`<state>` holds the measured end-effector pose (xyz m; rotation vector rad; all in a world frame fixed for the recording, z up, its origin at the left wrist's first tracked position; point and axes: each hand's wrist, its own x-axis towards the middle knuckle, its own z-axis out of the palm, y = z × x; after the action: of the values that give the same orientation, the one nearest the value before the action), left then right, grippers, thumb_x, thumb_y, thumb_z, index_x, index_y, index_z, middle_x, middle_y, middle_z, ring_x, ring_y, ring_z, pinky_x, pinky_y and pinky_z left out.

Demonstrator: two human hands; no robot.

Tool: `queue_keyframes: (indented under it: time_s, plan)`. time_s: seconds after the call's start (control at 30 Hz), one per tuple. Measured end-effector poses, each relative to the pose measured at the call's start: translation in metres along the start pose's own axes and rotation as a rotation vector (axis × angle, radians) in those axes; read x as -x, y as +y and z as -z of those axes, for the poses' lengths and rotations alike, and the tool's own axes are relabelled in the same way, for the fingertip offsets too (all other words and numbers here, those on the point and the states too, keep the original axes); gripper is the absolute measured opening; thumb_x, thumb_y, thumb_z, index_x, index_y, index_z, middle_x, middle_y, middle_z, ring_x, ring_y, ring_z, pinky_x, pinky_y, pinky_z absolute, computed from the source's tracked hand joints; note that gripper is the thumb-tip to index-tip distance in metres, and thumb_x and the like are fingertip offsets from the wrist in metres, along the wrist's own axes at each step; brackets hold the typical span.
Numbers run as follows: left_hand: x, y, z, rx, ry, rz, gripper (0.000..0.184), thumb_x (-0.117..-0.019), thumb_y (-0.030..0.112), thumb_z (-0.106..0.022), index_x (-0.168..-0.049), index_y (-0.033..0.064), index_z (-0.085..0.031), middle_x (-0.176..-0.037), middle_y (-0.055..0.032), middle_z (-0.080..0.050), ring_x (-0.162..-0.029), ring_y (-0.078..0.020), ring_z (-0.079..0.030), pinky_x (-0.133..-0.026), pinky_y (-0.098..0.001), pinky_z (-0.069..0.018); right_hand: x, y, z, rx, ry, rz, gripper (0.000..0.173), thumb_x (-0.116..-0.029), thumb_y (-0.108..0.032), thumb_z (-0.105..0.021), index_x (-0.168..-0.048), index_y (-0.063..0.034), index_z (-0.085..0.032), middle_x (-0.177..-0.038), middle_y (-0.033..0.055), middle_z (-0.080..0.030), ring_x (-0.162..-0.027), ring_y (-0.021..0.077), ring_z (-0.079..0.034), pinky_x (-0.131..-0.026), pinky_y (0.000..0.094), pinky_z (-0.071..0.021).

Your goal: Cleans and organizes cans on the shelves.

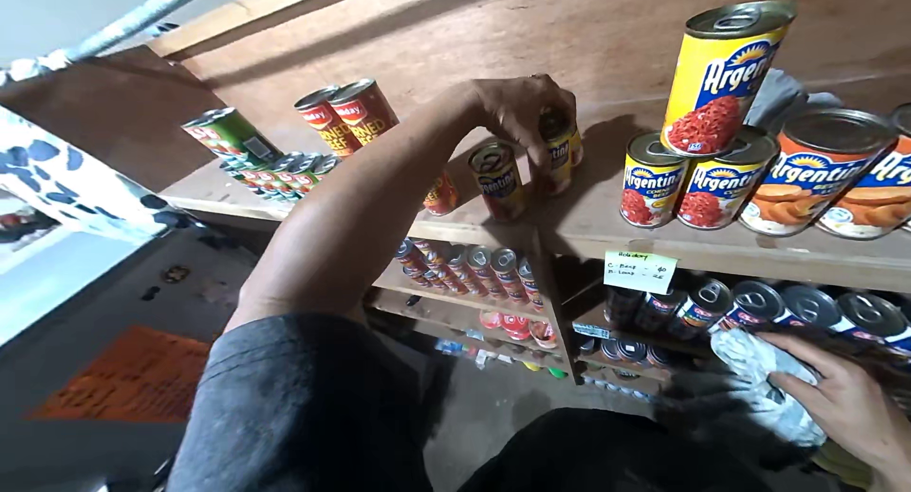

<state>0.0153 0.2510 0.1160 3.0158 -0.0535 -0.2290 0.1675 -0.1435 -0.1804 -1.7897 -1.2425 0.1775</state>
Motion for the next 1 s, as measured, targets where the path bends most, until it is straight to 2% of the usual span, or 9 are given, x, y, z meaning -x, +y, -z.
queue_keyframes:
  time_s: [0.13,0.27,0.37,0.6,0.73,0.83,0.9,0.93,1.0]
  plan:
    - [-0.023,-0.023,0.025,-0.011,0.064,0.159,0.051,-0.0798,0.019,-0.086,-0.121,-0.0013,-0.065,-0.110,-0.0174,-0.069,-0.101,-0.0270,-0.067,-0.093,-0.0463,-0.0529,0.004,0.000,0.005,-0.002,-0.018,-0.052,0.040,-0.0787,0.001,-0.061,-0.116,0.0108,-0.069,-0.109,0.0260,-0.072,-0.099,0.0261,-0.071,-0.093,0.0389,-0.0543]
    - [-0.039,-0.020,0.044,-0.061,0.065,0.351,0.051,-0.0838,0.023,-0.084,-0.126,0.0045,-0.063,-0.114,-0.0174,-0.068,-0.100,-0.0304,-0.066,-0.089,-0.0510,-0.0531,0.005,-0.002,0.008,-0.013,-0.026,-0.100,0.038,-0.0808,0.004,-0.060,-0.118,0.0130,-0.067,-0.110,0.0283,-0.071,-0.099,0.0287,-0.071,-0.093,0.0426,-0.0545]
    - [-0.049,-0.017,0.046,-0.027,0.056,0.318,0.053,-0.0835,0.025,-0.084,-0.128,0.0057,-0.063,-0.115,-0.0161,-0.068,-0.099,-0.0288,-0.066,-0.085,-0.0499,-0.0539,0.006,0.000,0.007,-0.001,-0.021,-0.101,0.039,-0.0808,0.002,-0.061,-0.118,0.0120,-0.068,-0.109,0.0268,-0.071,-0.098,0.0277,-0.071,-0.091,0.0426,-0.0550]
    - [-0.088,0.001,0.050,-0.050,0.033,0.088,0.043,-0.0837,0.028,-0.083,-0.118,0.0072,-0.066,-0.103,-0.0069,-0.068,-0.085,-0.0146,-0.063,-0.074,-0.0352,-0.0525,0.010,0.002,0.003,0.019,0.024,-0.095,0.039,-0.0784,-0.003,-0.062,-0.114,0.0088,-0.070,-0.106,0.0233,-0.073,-0.094,0.0262,-0.072,-0.088,0.0421,-0.0564]
    - [-0.121,0.013,0.046,-0.027,0.009,0.043,0.045,-0.0850,0.024,-0.082,-0.121,0.0036,-0.064,-0.107,-0.0109,-0.068,-0.088,-0.0188,-0.062,-0.075,-0.0395,-0.0520,0.016,-0.001,0.004,0.029,0.042,-0.113,0.037,-0.0805,0.000,-0.061,-0.115,0.0110,-0.069,-0.106,0.0258,-0.072,-0.094,0.0286,-0.072,-0.088,0.0435,-0.0562]
    - [-0.143,0.023,0.046,-0.080,-0.029,0.097,0.037,-0.0908,0.024,-0.076,-0.122,0.0062,-0.065,-0.107,-0.0082,-0.067,-0.087,-0.0166,-0.061,-0.075,-0.0374,-0.0510,0.023,-0.001,0.006,0.045,0.056,-0.103,0.033,-0.0832,0.000,-0.061,-0.113,0.0115,-0.070,-0.105,0.0251,-0.073,-0.094,0.0272,-0.072,-0.089,0.0407,-0.0563]
    - [-0.178,0.002,0.044,-0.096,-0.063,0.109,0.037,-0.0937,0.022,-0.073,-0.126,0.0084,-0.064,-0.110,-0.0086,-0.067,-0.090,-0.0190,-0.063,-0.077,-0.0401,-0.0520,0.028,-0.005,0.010,0.053,0.051,-0.128,0.032,-0.0840,0.003,-0.061,-0.113,0.0122,-0.069,-0.106,0.0262,-0.072,-0.096,0.0297,-0.072,-0.091,0.0434,-0.0558]
    - [-0.213,-0.034,0.038,-0.098,-0.053,0.040,0.039,-0.0932,0.023,-0.074,-0.128,0.0097,-0.063,-0.109,-0.0093,-0.068,-0.088,-0.0207,-0.065,-0.072,-0.0415,-0.0537,0.030,-0.005,0.011,0.055,0.047,-0.137,0.031,-0.0837,0.005,-0.060,-0.113,0.0131,-0.069,-0.106,0.0275,-0.072,-0.096,0.0320,-0.072,-0.091,0.0463,-0.0556]
    - [-0.300,-0.136,0.014,-0.084,0.081,-0.259,0.044,-0.0866,0.025,-0.079,-0.125,0.0101,-0.064,-0.100,-0.0111,-0.070,-0.075,-0.0207,-0.068,-0.048,-0.0363,-0.0536,0.035,-0.001,0.013,0.065,0.038,-0.134,0.034,-0.0812,0.006,-0.059,-0.113,0.0137,-0.069,-0.106,0.0281,-0.072,-0.096,0.0335,-0.072,-0.091,0.0479,-0.0555]
